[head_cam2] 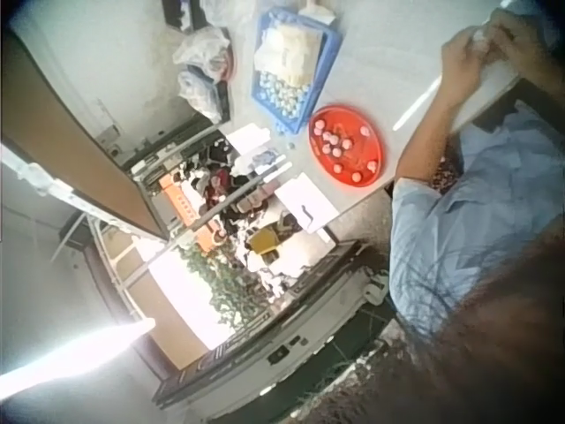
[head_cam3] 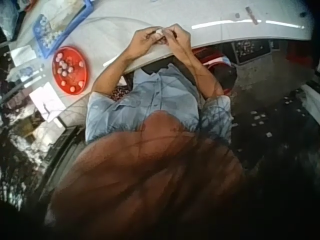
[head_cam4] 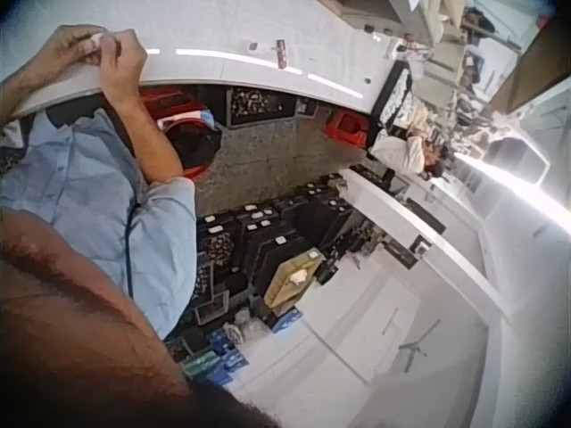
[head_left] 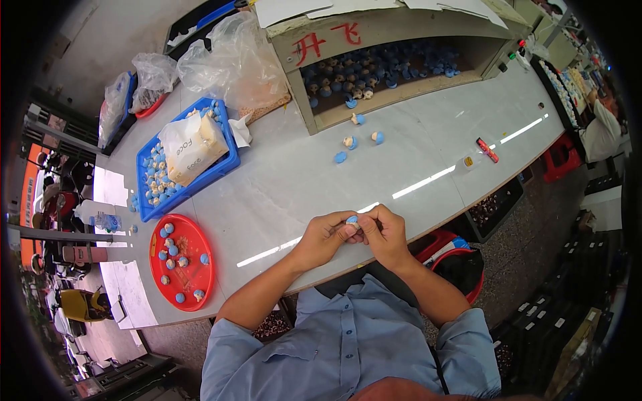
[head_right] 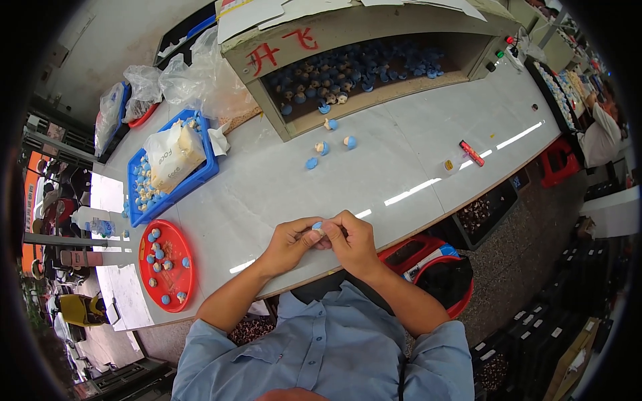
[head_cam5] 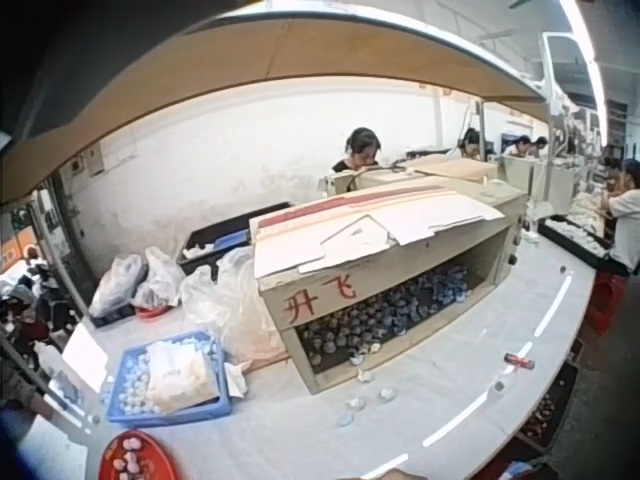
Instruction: The person assembles small blue toy parts by fitting blue toy spheres and white face inserts together, applying glue from a bottle to secure the components.
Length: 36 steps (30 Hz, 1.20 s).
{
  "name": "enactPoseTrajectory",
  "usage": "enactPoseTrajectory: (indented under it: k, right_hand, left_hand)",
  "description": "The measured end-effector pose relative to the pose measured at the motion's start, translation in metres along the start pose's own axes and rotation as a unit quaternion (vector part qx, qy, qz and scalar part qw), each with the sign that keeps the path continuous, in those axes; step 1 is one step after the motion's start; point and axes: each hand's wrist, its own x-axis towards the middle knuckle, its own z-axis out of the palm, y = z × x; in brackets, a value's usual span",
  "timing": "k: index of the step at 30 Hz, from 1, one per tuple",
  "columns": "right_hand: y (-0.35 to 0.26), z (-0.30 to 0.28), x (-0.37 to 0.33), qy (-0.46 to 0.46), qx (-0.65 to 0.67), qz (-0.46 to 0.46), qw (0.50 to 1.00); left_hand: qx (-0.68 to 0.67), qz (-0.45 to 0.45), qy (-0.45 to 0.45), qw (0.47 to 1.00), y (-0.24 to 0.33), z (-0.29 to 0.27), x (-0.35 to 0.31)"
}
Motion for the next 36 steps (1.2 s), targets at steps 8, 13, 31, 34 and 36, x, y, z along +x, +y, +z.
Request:
enactPoseTrajectory:
  k: [8, 13, 31, 34, 36]
  right_hand:
    - [0.001, -0.001, 0.002, 0.002, 0.024, 0.029, 0.999]
    - [-0.003, 0.003, 0.005, -0.047, 0.051, -0.008, 0.998]
    - [0.001, 0.001, -0.005, 0.004, -0.148, -0.203, 0.968]
    - [0.0, -0.003, -0.006, -0.02, -0.119, -0.2, 0.972]
    - [0.0, -0.002, -0.008, -0.024, -0.099, -0.193, 0.976]
  left_hand:
    - [-0.109, -0.036, -0.033, 0.993, -0.006, -0.016, 0.007]
    - [-0.041, -0.006, -0.014, 0.999, -0.006, -0.01, 0.004]
    - [0.206, 0.18, 0.097, 0.957, 0.004, 0.008, -0.002]
    - [0.23, 0.233, 0.104, 0.939, 0.004, 0.004, -0.002]
    - [0.252, 0.252, 0.103, 0.929, 0.004, 0.001, -0.003]
